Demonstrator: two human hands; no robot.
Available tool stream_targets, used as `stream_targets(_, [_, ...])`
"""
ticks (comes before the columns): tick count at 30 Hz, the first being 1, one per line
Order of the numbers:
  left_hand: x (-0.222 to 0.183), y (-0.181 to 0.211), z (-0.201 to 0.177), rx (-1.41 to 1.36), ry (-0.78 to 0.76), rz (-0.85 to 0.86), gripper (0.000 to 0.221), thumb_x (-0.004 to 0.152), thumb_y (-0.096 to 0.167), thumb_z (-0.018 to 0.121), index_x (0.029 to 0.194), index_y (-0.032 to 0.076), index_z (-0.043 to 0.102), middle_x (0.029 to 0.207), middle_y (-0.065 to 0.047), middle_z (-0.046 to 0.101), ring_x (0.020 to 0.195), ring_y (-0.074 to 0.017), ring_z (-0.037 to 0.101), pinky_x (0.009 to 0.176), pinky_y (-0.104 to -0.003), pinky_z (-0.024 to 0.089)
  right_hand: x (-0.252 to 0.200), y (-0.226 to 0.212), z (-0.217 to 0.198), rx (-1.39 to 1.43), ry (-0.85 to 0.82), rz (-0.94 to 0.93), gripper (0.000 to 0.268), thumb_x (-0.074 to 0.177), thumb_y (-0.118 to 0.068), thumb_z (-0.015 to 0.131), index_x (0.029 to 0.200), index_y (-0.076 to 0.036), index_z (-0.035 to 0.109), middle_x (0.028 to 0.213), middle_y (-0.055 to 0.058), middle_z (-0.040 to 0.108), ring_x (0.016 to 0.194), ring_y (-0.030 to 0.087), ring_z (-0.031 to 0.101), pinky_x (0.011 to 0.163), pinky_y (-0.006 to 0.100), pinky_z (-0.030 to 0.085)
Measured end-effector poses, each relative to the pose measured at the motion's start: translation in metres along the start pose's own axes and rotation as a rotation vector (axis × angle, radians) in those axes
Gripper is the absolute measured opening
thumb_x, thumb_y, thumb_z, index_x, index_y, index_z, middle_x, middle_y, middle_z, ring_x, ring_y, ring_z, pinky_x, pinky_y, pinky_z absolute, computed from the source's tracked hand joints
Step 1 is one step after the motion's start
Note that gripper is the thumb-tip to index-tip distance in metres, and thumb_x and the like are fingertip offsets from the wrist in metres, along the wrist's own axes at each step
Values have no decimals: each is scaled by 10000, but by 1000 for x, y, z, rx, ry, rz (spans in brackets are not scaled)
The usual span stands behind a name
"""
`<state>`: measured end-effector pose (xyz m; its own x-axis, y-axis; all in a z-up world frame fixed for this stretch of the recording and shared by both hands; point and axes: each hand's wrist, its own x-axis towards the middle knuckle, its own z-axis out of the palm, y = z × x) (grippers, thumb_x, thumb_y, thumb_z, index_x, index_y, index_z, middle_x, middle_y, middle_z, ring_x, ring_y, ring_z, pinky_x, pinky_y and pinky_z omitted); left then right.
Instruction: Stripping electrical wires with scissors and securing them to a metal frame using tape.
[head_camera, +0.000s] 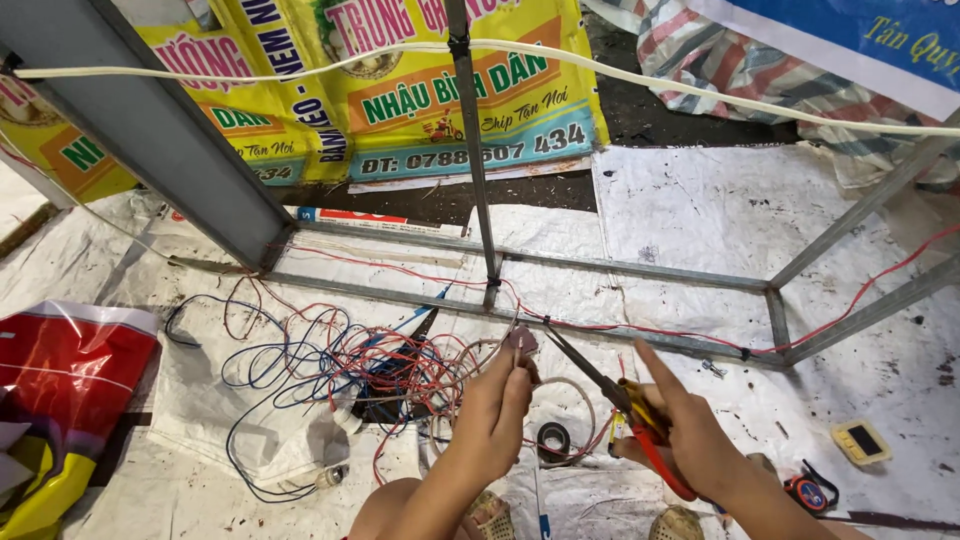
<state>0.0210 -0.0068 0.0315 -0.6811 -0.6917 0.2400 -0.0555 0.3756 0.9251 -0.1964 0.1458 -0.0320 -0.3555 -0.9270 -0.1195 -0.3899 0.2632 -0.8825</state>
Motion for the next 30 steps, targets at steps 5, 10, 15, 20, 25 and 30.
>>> stream_targets(5, [-6, 12, 0, -184, -5, 10, 352, 1085, 291, 385, 1051, 56, 645, 662, 10, 458, 603, -108, 416, 569, -300, 351, -4, 9, -8, -31, -80, -110, 1450, 637, -373, 948, 1665, -266, -69, 1225, 17, 649, 658, 166, 437, 635, 262, 477])
stream_targets(10, [-9, 1, 7, -14, -27, 119, 240, 1087, 215, 401, 1008, 75, 579, 670, -9, 470, 570, -149, 425, 558, -337, 339, -6, 19, -10, -206, -169, -103, 1565, 598, -537, 981, 1647, -281, -152, 1524, 171, 540, 1423, 298, 550, 1023, 311, 453])
stream_targets(15, [-11, -4, 13, 224, -142, 228, 218, 1069, 201, 461, 1092, 35, 599, 730, -121, 633, 600, -316, 621, 543, -416, 424, -10, 18, -11, -324, -158, -44, 1579, 538, -728, 905, 1661, -294, -117, 1226, 1, 668, 745, 208, 578, 745, 288, 526])
stream_targets(20, [-12, 4, 12, 231, -228, 338, 228, 1063, 156, 480, 1205, 45, 619, 1049, -146, 718, 854, -357, 708, 705, -429, 521, -12, 25, -13, -417, -128, 1, 1644, 451, -747, 965, 1669, -300, -45, 1223, -54, 697, 834, 207, 719, 792, 311, 556])
stream_targets(25, [-5, 9, 8, 236, -236, 358, 185, 1049, 104, 492, 1148, 25, 627, 1048, -146, 719, 830, -384, 691, 689, -442, 512, -10, 15, -16, -462, -142, 92, 1630, 452, -672, 1032, 1667, -357, -8, 1228, 10, 750, 962, 246, 755, 856, 319, 573])
stream_targets(30, [-4, 3, 10, 323, -207, 360, 206, 1042, 116, 512, 1200, 33, 616, 1025, -155, 729, 794, -388, 678, 652, -447, 494, -10, 13, -14, -451, -146, 39, 1587, 498, -680, 1009, 1669, -351, -11, 1125, 3, 748, 851, 221, 707, 824, 296, 563])
